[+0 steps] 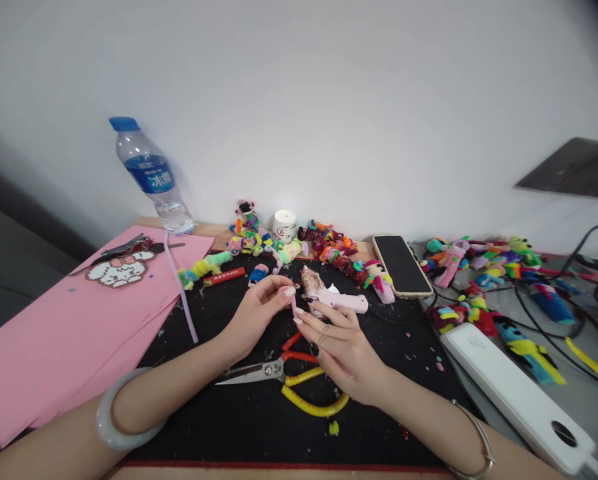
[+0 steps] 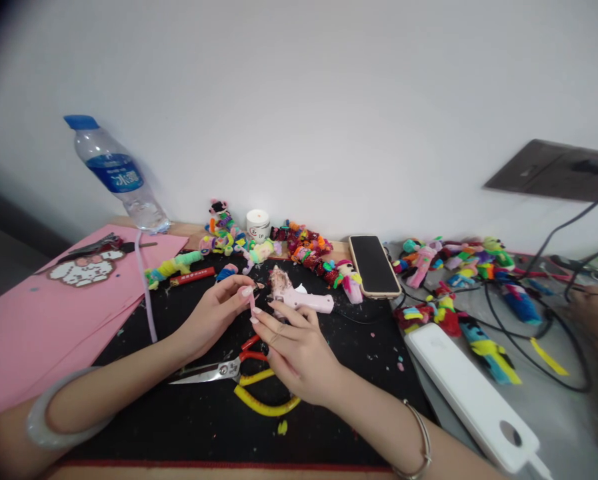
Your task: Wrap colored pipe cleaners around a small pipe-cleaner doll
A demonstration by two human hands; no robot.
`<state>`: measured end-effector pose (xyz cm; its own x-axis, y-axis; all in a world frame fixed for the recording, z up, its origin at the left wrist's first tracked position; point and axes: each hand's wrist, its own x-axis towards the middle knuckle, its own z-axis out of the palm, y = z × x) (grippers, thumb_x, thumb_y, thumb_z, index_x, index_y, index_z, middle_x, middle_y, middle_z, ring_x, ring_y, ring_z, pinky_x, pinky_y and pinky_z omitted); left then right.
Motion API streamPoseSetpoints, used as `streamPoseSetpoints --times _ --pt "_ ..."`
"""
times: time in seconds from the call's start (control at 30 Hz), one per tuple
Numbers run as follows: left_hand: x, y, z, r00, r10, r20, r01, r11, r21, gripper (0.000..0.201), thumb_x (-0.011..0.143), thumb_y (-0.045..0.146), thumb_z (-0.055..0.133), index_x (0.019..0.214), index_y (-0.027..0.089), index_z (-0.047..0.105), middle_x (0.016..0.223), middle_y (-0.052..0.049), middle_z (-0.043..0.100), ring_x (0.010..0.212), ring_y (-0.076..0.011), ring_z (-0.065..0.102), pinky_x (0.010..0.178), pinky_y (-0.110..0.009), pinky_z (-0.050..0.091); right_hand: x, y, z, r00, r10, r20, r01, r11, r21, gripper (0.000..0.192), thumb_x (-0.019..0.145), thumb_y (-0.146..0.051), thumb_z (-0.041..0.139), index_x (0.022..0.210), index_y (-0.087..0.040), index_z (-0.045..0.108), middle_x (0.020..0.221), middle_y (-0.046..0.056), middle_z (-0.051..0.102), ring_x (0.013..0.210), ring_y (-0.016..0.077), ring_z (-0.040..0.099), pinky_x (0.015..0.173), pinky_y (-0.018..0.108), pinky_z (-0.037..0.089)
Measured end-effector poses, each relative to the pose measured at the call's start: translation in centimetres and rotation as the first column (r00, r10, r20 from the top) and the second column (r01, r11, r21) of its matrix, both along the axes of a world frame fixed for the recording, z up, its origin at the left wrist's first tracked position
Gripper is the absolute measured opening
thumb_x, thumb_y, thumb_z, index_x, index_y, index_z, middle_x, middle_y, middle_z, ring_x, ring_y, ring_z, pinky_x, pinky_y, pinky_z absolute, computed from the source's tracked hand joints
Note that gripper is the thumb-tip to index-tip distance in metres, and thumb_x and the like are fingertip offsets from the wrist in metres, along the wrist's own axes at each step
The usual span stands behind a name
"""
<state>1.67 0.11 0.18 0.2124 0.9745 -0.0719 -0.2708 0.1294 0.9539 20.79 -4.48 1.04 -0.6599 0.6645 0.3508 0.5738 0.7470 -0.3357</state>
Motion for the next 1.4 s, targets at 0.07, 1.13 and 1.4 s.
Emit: streamPoseSetpoints --times 0.07,1.13,1.4 --pt "-0.01 -0.01 -0.02 1.0 -0.002 -0.005 0.002 1.0 0.005 0.022 0.074 0.034 0.066 0.088 0.017 0.06 0.08 0.001 0.054 0.071 -0.0101 0.049 0.069 -0.023 0.042 -0.03 0.0 0.04 1.0 0.002 0.012 -0.002 1.0 -0.01 0.048 0.085 -0.011 0.039 0.131 -0.021 0.046 0.134 0.005 0.051 0.13 0.0241 0.036 0.095 0.042 0.032" --pt "-0.02 -0.09 -0.1 1.0 -0.013 -0.013 0.013 1.0 0.008 0.02 0.075 0.033 0.065 0.088 0.018 0.059 0.076 0.003 0.053 0.068 -0.0096 0.047 0.067 -0.022 0.039 -0.05 -0.01 0.11 0.986 0.062 0.153 -0.049 0.995 -0.088 0.049 0.09 -0.015 0.036 0.138 -0.022 0.035 0.144 0.001 0.036 0.139 0.0221 0.013 0.109 0.047 0.001" --pt "-0.08 -0.06 -0.27 1.0 -0.019 -0.022 0.02 1.0 0.012 0.021 0.076 0.034 0.064 0.09 0.018 0.059 0.079 0.002 0.054 0.068 -0.0096 0.047 0.067 -0.022 0.039 -0.02 0.03 0.25 0.983 0.062 0.172 -0.046 0.995 -0.092 0.048 0.09 -0.017 0.036 0.138 -0.022 0.035 0.144 0.0 0.036 0.139 0.0221 0.012 0.109 0.048 0.001"
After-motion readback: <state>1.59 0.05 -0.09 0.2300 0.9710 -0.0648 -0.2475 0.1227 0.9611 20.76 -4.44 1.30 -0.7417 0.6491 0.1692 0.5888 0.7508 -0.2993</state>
